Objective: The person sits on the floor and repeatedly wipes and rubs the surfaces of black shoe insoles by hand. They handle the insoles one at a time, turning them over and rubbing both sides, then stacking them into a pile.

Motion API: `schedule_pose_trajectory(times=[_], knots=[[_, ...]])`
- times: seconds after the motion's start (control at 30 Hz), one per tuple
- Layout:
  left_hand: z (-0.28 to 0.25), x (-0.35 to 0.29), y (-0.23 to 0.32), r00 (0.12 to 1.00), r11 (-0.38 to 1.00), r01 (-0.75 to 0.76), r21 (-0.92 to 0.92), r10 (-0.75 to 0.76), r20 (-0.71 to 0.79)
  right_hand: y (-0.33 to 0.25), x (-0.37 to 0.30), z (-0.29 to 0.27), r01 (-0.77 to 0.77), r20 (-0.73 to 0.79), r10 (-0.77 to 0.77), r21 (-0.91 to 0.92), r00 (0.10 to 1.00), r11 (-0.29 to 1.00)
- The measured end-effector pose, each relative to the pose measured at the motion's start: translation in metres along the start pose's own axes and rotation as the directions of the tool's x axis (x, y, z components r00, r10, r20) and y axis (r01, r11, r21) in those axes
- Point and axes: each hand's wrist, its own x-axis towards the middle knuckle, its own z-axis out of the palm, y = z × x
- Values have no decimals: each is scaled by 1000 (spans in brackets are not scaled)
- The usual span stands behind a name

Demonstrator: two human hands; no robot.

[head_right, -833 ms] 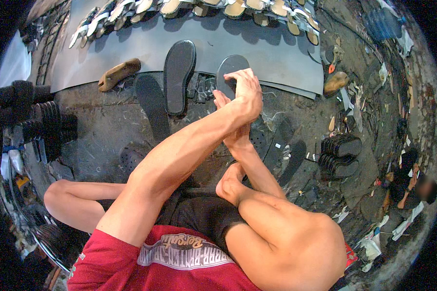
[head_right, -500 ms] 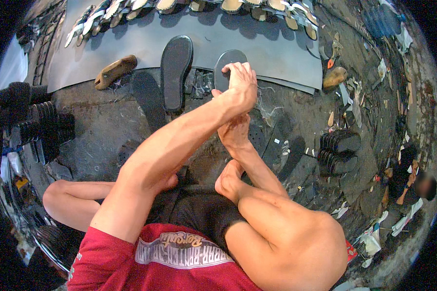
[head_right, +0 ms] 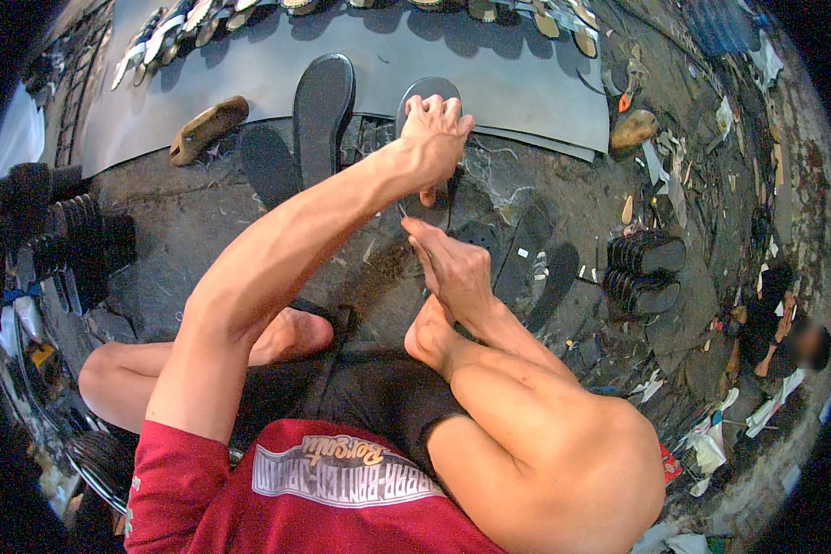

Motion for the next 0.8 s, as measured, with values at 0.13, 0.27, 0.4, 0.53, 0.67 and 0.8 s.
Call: schedule_pose_trajectory(times=[0.13,0.27,0.4,0.53,0.67,0.8], knots=[[10,9,-11,999,998,-9,-69,6,-52,6,20,13,27,47,-22,-105,999,994],[24,16,-21,995,994,-31,-106,20,-98,9,26,27,37,16,-35,-173,999,984],[10,7,-20,996,989,-64,-130,55,-73,9,23,26,13,16,-10,-218,1000,976],[-3,-2,-21,998,989,-65,-131,66,8,-1,7,14,48,82,-30,-230,996,972],[-9,-5,-21,996,990,-68,-126,73,41,-11,-11,-9,67,111,-48,-169,993,983],[-6,-6,-22,996,989,-91,-112,91,-7,-9,-19,-19,-7,108,15,-69,994,998]])
